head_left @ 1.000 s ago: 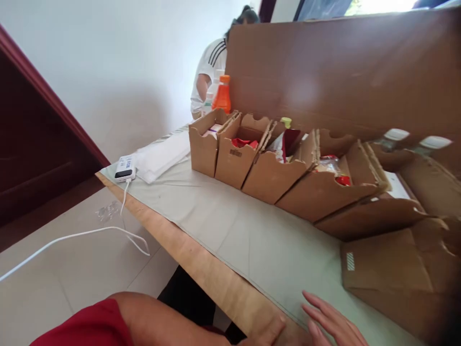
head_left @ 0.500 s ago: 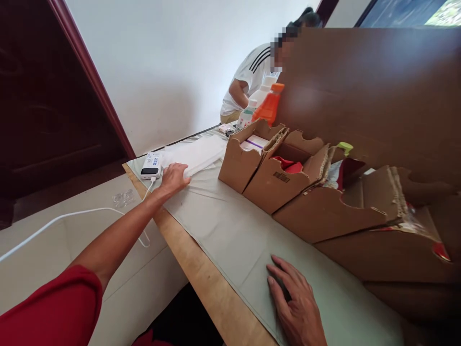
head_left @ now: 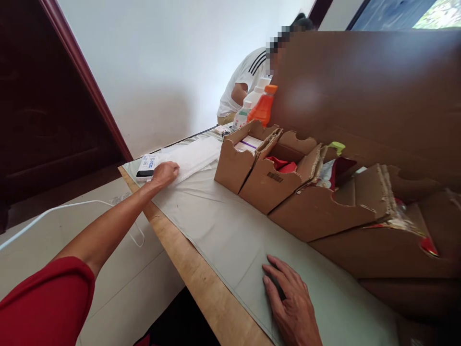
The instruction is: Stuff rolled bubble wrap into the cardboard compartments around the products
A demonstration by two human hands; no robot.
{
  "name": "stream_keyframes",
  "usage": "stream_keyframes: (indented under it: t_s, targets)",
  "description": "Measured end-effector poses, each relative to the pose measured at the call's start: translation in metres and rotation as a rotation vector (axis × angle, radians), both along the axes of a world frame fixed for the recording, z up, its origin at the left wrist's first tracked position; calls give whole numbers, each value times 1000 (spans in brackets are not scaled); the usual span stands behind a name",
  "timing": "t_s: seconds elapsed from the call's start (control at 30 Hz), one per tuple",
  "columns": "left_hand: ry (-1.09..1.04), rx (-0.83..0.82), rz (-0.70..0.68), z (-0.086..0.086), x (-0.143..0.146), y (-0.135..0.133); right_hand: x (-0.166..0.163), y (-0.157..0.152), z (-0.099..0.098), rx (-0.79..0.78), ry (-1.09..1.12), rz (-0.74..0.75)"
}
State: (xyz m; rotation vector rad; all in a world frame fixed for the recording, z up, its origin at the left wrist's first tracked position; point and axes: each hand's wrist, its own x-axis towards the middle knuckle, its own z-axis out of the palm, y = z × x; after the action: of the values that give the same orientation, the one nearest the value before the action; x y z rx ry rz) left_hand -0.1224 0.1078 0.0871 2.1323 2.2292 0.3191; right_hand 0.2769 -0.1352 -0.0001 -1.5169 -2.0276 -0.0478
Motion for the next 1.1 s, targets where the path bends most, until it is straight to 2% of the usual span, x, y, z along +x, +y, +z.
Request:
stream_keyframes:
  t_s: [0.13,0.2,0.27,0.37,0.5,0.57,0.63,0.7,0.8,0.93,1.03,1.1]
  targets:
    - [-26,77,-60,24,16,-17,-2,1,6,-21,24,-7]
    - [-54,122,-176,31,37,-40,-4,-1,11,-44,72,-12]
    - [-93,141,-363,30,65,-75,-10,-5,17,-79,157,-20]
    - [-148,114,-693,15,112,-139,-21,-15,28,-238,389,-60]
    - [-230,52,-1061,-19,164,-227,-32,-20,44,-519,847,-137]
    - [-273,24,-1198,-34,179,-263,-32,-17,49,-619,983,-175]
    - [-304,-4,-1294,-44,187,-287,-30,-13,51,-675,1004,-186]
    - [-334,-28,-1363,-48,189,-301,-26,-11,52,-678,943,-133]
    - [-381,-50,-1416,-47,185,-309,-18,-14,54,-623,844,-80]
    - [-428,-14,-1342,-46,173,-309,4,-23,58,-505,806,-201]
    - [-449,49,-1246,-53,171,-307,27,-23,55,-451,766,-300]
    - [-479,91,-1232,-57,175,-305,41,-23,51,-432,733,-365]
